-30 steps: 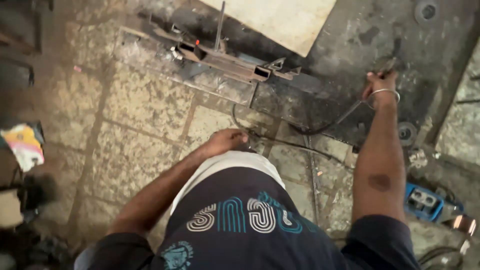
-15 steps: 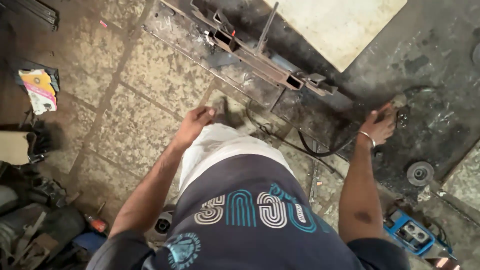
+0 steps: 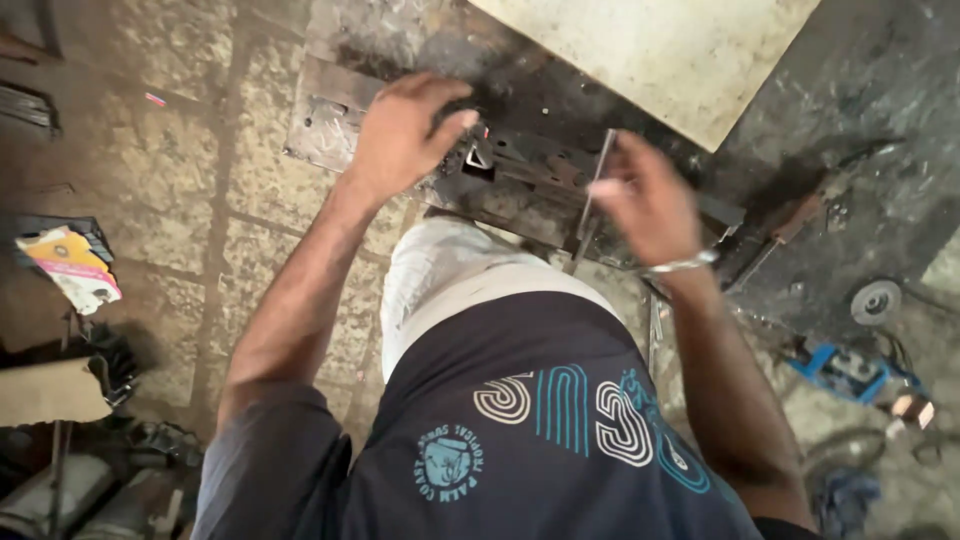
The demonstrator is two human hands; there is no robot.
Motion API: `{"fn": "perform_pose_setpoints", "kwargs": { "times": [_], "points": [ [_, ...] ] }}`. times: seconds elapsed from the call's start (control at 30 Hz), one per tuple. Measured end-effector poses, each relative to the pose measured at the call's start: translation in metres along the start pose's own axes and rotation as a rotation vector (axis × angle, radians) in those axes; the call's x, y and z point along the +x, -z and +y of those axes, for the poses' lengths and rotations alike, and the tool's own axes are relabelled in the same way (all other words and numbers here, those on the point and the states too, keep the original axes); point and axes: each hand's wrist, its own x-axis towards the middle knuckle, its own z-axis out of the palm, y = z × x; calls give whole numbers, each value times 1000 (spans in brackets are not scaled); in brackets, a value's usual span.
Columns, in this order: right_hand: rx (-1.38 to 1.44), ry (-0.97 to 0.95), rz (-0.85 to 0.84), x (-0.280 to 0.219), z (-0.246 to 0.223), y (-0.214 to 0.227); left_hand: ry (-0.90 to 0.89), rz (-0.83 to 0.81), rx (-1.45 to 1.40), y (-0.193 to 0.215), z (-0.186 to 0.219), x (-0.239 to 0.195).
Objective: The person welds metal bars and frame components on a workbench, producing sparks, then chips and brushes the welds with a chipping hammer and wire brush. They position metal rods and a rectangular frame on the bench between welds and resume welding the joints.
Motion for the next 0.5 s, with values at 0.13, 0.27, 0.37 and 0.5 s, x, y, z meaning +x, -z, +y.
{"fn": "perform_pose_setpoints", "kwargs": {
  "times": [0.13,0.27,0.37,0.5],
  "points": [
    [-32,-206,-70,27,-29,-12,-93,-248,131,-13,-24,32],
    [-543,140,-350,45,-47,7,-124,-509,96,-19,-30,57],
    [-862,511,-371,47,-61,5,-120,-572,114,-13,-34,74],
    [-903,200,-375,-2,-21,31,-167,-592,104,10,-35,86]
  ]
}}
